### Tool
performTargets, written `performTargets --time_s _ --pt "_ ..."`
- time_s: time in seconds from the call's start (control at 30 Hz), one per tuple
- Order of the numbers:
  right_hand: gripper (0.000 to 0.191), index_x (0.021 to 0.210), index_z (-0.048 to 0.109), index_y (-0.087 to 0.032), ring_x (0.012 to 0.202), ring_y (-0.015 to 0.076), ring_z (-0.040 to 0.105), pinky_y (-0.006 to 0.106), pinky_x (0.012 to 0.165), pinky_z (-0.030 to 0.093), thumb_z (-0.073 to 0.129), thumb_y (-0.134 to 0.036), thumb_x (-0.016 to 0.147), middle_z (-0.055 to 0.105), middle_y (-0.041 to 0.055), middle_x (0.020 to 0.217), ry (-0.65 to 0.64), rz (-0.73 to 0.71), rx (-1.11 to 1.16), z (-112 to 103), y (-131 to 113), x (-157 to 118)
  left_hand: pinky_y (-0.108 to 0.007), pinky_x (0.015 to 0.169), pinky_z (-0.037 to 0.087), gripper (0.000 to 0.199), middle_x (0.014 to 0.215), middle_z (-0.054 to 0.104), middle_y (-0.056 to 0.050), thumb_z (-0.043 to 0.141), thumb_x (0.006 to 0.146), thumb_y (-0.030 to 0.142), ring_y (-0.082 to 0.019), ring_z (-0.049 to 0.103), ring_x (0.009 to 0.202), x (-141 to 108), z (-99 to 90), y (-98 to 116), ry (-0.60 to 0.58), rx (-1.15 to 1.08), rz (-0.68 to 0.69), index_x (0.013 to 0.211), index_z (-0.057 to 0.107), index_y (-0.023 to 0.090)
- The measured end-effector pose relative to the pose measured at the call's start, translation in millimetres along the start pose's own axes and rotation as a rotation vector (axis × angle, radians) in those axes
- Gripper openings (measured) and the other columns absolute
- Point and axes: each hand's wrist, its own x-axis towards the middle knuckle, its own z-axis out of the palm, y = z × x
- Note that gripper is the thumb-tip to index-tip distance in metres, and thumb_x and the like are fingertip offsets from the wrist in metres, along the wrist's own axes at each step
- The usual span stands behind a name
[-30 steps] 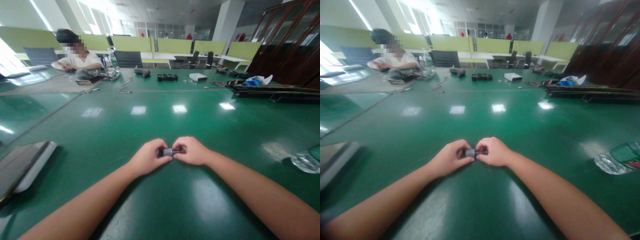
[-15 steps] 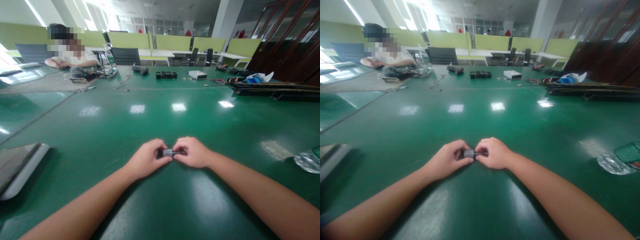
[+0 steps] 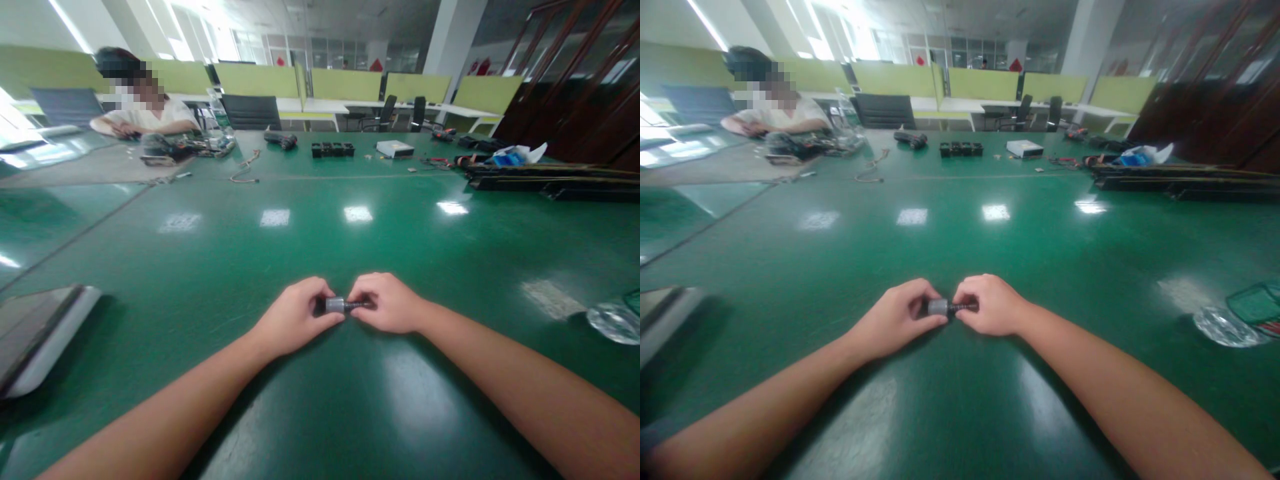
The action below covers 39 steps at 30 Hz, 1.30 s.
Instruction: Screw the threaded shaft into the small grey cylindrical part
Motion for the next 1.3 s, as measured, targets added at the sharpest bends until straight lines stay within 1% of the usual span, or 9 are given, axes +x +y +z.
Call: performTargets --time_s 0.3,0.43,0.57,0.73,1.07,1.3 --pt "0.010 0.082 0.069 -0.017 0.065 0.0121 0.055 0.024 0.064 0.039 0.071 -0.011 0.073 0.064 -0.0008 0.073 0.003 -0.002 0.020 -1.9 -1.2 -0.7 -0.026 0.061 0.038 0.025 0.073 0.059 0.002 0.074 0.080 0.041 -0.015 0.053 0.064 -0.7 1.2 -1.6 0.001 0.005 -0.005 0.089 0.066 0.019" --pt "0.011 0.081 0.068 -0.017 0.065 0.0122 0.055 0.024 0.066 0.039 0.071 -0.012 0.072 0.064 -0.0013 0.073 -0.007 -0.015 -0.014 -2.9 -2.0 -0.4 -0.026 0.061 0.038 0.025 0.073 0.059 0.002 0.074 0.079 0.041 -0.015 0.053 0.065 -0.6 0.6 0.1 -0.006 0.008 -0.012 0.089 0.066 0.019" --pt "0.009 0.082 0.068 -0.018 0.066 0.0126 0.056 0.025 0.067 0.039 0.073 -0.018 0.074 0.065 -0.0011 0.073 -0.002 -0.028 -0.039 -2.4 -1.4 -0.7 -0.026 0.062 0.039 0.025 0.073 0.060 0.002 0.073 0.079 0.042 -0.015 0.053 0.066 -0.4 -0.2 0.9 -0.010 0.006 -0.009 0.088 0.066 0.019" --pt "0.007 0.080 0.067 -0.018 0.066 0.0132 0.056 0.026 0.069 0.040 0.072 -0.019 0.076 0.065 -0.0009 0.073 -0.001 -0.022 -0.060 -2.4 -0.1 -0.7 -0.026 0.061 0.038 0.026 0.072 0.059 0.002 0.073 0.079 0.042 -0.015 0.053 0.066 -0.5 -1.1 1.2 -0.009 0.009 -0.012 0.088 0.066 0.019" --pt "0.008 0.078 0.065 -0.018 0.066 0.0133 0.055 0.028 0.072 0.040 0.072 -0.019 0.074 0.062 -0.0023 0.069 -0.010 -0.036 -0.072 -3.8 4.7 -1.7 -0.026 0.061 0.038 0.026 0.071 0.059 0.002 0.074 0.079 0.042 -0.015 0.053 0.064 0.0 -1.9 2.1 -0.024 0.019 -0.026 0.089 0.066 0.019" --pt "0.009 0.077 0.065 -0.018 0.066 0.0135 0.055 0.029 0.075 0.040 0.072 -0.018 0.073 0.063 -0.0020 0.070 -0.012 -0.035 -0.068 -6.5 5.6 -1.3 -0.026 0.062 0.039 0.026 0.071 0.059 0.002 0.073 0.079 0.042 -0.016 0.054 0.065 0.4 -2.0 2.6 -0.026 0.015 -0.025 0.088 0.066 0.019"
